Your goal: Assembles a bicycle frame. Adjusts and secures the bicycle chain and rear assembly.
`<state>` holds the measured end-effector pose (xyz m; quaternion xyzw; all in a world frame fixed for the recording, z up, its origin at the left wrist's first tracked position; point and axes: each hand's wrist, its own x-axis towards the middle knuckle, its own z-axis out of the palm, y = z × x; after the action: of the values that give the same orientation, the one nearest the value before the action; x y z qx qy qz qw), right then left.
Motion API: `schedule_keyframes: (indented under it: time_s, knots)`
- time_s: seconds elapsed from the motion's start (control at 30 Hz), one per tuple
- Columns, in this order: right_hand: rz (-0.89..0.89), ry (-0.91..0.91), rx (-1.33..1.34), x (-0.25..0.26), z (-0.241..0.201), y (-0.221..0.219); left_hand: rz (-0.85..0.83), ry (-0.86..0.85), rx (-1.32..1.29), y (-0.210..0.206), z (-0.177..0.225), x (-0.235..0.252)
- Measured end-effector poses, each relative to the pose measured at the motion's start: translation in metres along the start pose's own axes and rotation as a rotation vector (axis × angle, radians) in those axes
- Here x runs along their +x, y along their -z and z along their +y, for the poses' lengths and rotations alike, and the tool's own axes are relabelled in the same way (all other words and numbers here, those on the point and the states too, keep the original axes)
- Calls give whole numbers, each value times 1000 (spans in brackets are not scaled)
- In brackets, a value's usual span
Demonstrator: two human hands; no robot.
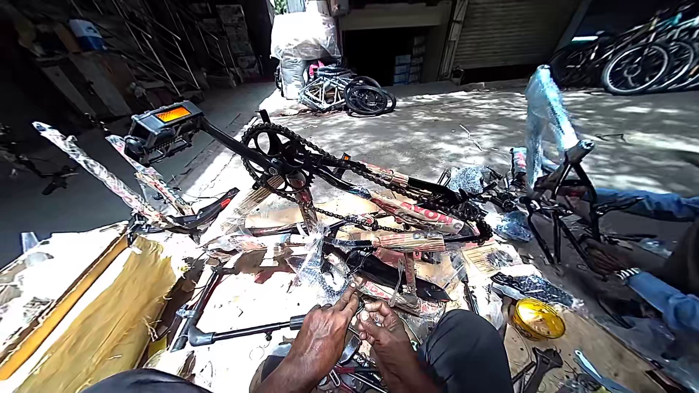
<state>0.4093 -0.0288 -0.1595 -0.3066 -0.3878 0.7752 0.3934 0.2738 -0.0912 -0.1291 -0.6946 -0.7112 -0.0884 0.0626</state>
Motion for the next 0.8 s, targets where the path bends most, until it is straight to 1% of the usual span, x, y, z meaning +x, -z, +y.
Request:
schedule_keyframes:
  time_s: [0.07, 0.13, 0.2, 0.27, 0.3, 0.33, 0.47, 0.57, 0.63, 0.7, 0.8]
  knots:
    - [24, -4, 7, 0, -2, 0, -57, 43, -45, 4, 2, 1]
    - [21, -58, 39, -3, -5, 2, -110, 75, -81, 8, 4, 1]
    - [41, -197, 98, -5, -11, 3, -118, 67, -63, 7, 5, 0]
    - [110, -399, 170, -6, -16, 1, -128, 51, -25, 5, 5, -1]
    - [122, -464, 196, -6, -17, 0, -118, 36, -9, 3, 5, -1]
    - [118, -483, 224, -7, -17, 0, -122, 29, 1, 2, 4, -1]
    - [141, -376, 336, -9, -11, 1, -70, -6, 31, -1, 2, -1]
    - [177, -445, 387, -8, -16, 1, -34, -44, 68, -5, -1, -3]
    - [197, -506, 349, -7, -19, 0, -48, -55, 76, -5, 0, -4]
    - [210, -514, 334, -6, -18, -1, -64, -66, 79, -4, 1, -3]
    - [211, -410, 456, -7, -14, 2, -32, -73, 90, -3, 1, -2]
